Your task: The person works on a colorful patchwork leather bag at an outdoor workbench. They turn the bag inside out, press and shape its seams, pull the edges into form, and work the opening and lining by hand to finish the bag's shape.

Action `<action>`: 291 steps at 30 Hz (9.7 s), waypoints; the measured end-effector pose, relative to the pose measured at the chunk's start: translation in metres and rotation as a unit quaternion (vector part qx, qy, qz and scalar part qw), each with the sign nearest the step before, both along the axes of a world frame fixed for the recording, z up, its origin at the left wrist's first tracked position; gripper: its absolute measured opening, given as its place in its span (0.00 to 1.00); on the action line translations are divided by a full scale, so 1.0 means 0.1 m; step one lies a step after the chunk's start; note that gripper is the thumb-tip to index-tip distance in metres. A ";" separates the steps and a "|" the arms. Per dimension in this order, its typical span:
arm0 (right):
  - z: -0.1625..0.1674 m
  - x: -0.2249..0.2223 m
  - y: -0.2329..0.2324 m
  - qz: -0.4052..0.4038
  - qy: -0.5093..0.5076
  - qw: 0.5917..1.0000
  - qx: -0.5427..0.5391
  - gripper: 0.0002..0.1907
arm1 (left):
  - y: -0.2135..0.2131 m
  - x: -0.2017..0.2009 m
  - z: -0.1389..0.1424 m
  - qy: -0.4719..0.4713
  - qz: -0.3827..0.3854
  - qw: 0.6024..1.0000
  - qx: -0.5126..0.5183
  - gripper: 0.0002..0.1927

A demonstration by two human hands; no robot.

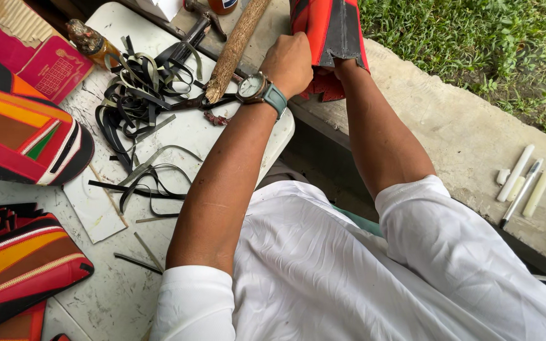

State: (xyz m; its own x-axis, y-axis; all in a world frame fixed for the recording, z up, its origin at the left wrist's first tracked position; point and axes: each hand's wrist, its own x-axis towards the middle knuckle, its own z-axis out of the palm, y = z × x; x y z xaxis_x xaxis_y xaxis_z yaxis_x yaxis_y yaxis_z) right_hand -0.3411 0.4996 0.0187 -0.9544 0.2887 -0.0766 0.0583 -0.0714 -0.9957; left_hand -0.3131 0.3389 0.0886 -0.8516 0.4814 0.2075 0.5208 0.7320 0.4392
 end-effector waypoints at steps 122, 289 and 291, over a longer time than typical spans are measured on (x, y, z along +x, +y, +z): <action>-0.44 0.34 -0.24 0.239 0.014 0.630 0.739 0.17 | 0.00 -0.14 0.21 -0.102 0.002 0.989 -0.109 0.10; -0.80 -0.49 -0.09 0.138 0.066 0.723 0.674 0.27 | -0.38 -0.31 -0.43 -0.077 0.053 0.995 0.038 0.12; -0.83 -0.43 -0.11 0.149 0.071 0.713 0.681 0.28 | -0.37 -0.38 -0.39 -0.072 0.052 0.995 0.040 0.12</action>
State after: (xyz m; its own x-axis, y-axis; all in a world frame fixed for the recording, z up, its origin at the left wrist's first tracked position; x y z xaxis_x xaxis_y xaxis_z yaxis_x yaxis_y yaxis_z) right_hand -0.3839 0.4890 -0.0639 -0.9589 -0.2143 0.1860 -0.2396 0.9626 -0.1262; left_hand -0.3513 0.3020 0.0501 -0.9196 0.3759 0.1139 0.3714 0.7377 0.5638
